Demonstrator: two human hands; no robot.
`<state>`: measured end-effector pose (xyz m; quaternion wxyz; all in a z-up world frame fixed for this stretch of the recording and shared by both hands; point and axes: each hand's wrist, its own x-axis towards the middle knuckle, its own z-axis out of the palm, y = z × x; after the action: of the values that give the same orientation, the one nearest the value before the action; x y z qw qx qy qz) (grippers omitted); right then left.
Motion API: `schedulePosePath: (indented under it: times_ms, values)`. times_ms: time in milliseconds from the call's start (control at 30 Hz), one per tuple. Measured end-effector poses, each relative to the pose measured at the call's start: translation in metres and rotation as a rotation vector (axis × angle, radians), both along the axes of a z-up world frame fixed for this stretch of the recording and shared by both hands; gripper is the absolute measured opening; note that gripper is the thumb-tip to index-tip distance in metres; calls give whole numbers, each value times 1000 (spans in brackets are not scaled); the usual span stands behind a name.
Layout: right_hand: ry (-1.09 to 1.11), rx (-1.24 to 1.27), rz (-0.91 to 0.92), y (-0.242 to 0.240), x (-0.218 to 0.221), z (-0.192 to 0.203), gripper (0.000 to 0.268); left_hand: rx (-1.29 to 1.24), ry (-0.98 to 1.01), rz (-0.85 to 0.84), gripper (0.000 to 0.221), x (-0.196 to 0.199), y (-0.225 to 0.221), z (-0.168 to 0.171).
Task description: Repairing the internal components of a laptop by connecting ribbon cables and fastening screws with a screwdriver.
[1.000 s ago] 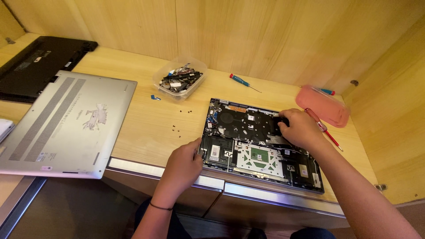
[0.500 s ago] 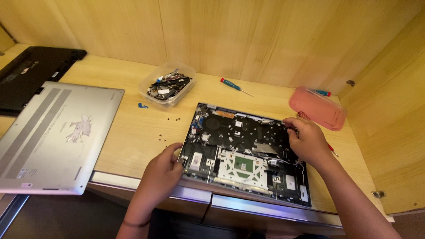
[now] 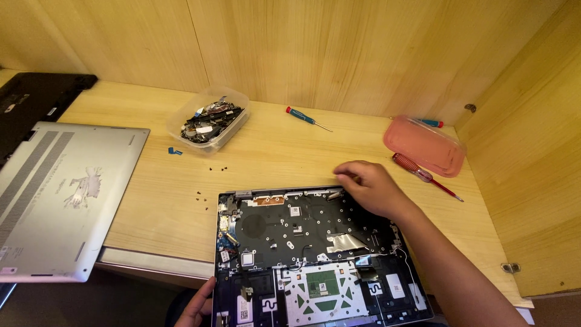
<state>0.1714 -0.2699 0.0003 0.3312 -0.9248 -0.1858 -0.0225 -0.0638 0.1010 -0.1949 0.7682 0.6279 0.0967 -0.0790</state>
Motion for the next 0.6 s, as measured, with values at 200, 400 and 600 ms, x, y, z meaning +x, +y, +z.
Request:
schedulePosePath:
  times_ms: [200, 400, 600]
  values:
    - [553, -201, 337, 79, 37, 45, 44, 61, -74, 107, 68, 10, -22, 11]
    - [916, -86, 235, 91, 49, 40, 45, 51, -411, 273, 46, 10, -55, 40]
    - [740, -31, 353, 50, 60, 19, 38, 13, -399, 314, 42, 13, -67, 51]
